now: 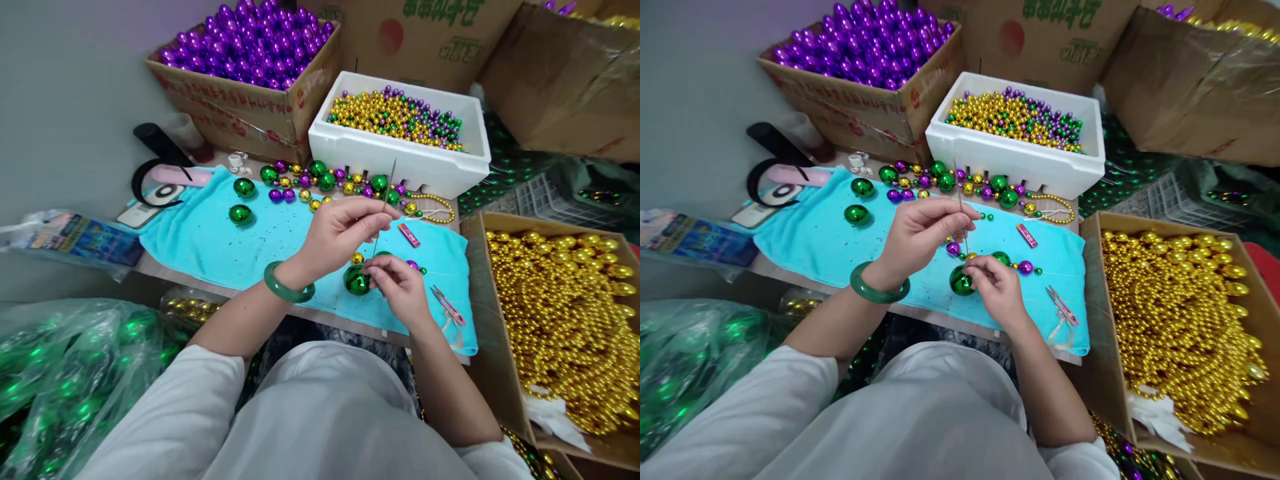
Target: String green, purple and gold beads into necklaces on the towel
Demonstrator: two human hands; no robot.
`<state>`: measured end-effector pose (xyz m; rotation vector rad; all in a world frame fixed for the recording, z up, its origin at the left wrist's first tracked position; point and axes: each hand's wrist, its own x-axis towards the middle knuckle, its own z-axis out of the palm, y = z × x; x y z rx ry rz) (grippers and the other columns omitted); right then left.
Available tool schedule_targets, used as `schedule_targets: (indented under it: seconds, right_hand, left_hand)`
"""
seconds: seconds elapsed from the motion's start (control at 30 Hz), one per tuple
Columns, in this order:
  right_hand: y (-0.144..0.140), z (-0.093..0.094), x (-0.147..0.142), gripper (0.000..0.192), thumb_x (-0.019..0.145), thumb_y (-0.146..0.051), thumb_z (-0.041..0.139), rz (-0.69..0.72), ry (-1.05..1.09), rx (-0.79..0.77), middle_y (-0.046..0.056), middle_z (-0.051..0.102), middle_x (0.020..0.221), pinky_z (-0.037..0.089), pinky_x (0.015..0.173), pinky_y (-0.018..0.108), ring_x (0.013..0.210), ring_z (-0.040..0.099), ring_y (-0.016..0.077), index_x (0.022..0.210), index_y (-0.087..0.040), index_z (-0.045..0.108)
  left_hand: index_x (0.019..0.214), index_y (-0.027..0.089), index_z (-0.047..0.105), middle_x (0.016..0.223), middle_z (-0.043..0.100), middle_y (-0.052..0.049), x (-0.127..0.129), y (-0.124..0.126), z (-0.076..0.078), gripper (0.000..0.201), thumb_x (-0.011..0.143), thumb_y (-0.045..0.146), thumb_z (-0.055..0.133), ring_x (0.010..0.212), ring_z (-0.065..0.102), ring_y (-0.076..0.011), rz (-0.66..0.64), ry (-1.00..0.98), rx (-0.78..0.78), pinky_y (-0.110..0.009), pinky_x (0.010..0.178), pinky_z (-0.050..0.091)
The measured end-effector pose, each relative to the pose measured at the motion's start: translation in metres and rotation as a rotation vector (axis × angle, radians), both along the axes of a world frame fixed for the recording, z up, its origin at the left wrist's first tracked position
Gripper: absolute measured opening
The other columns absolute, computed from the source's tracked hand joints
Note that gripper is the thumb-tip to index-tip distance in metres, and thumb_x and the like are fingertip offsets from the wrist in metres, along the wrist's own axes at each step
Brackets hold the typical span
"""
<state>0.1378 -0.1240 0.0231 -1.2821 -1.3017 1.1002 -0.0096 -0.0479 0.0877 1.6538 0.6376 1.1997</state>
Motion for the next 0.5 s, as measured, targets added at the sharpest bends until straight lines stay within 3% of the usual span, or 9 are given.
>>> schedule_targets:
  seconds: [0.13, 0.2, 0.27, 0.4, 0.5]
  right_hand:
    - [-0.005, 0.009, 0.006, 0.025, 0.081, -0.043, 0.065, 0.003, 0.141, -0.058, 0.001, 0.064, 0.065, 0.037, 0.039, 0.021, 0.051, 0.056, 0.0115, 0.082, -0.019, 0.057]
    - [-0.009, 0.013, 0.01, 0.026, 0.082, -0.043, 0.066, -0.025, 0.207, -0.055, 0.0, 0.061, 0.063, 0.037, 0.038, 0.02, 0.051, 0.056, 0.0117, 0.085, -0.02, 0.055]
    - [-0.014, 0.017, 0.011, 0.024, 0.083, -0.041, 0.065, -0.024, 0.25, -0.026, -0.001, 0.059, 0.063, 0.038, 0.039, 0.021, 0.051, 0.056, 0.0119, 0.086, -0.02, 0.055]
    - [-0.026, 0.03, 0.013, 0.02, 0.085, -0.039, 0.065, -0.082, 0.243, 0.074, -0.001, 0.055, 0.064, 0.038, 0.04, 0.022, 0.052, 0.054, 0.0122, 0.085, -0.022, 0.056]
    - [-0.034, 0.048, 0.025, 0.014, 0.083, -0.033, 0.068, -0.234, 0.291, 0.225, -0.002, 0.05, 0.058, 0.037, 0.041, 0.023, 0.05, 0.05, 0.0113, 0.082, -0.022, 0.059]
  left_hand:
    - [0.109, 0.024, 0.07, 0.103, 0.071, -0.005, -0.004, 0.005, -0.013, 0.039, 0.083, 0.053, 0.065, 0.094, 0.067, -0.0192, -0.223, -0.027, -0.054, -0.034, 0.079, 0.056]
    - [0.117, 0.026, 0.066, 0.114, 0.068, -0.006, -0.003, 0.0, -0.028, 0.055, 0.071, 0.052, 0.078, 0.107, 0.064, -0.0237, -0.376, 0.026, -0.047, -0.037, 0.088, 0.053]
    - [0.115, 0.023, 0.065, 0.113, 0.067, -0.006, 0.001, -0.013, -0.047, 0.058, 0.064, 0.044, 0.084, 0.105, 0.064, -0.0242, -0.452, 0.139, -0.017, -0.036, 0.089, 0.051]
    - [0.09, 0.017, 0.067, 0.089, 0.069, -0.005, 0.006, -0.039, -0.076, 0.013, 0.086, 0.028, 0.061, 0.084, 0.063, -0.0178, -0.366, 0.402, 0.09, -0.031, 0.079, 0.048]
    - [0.086, 0.017, 0.068, 0.088, 0.07, -0.006, -0.003, -0.042, -0.082, 0.017, 0.088, 0.019, 0.051, 0.084, 0.062, -0.0182, -0.296, 0.642, 0.221, -0.031, 0.078, 0.045]
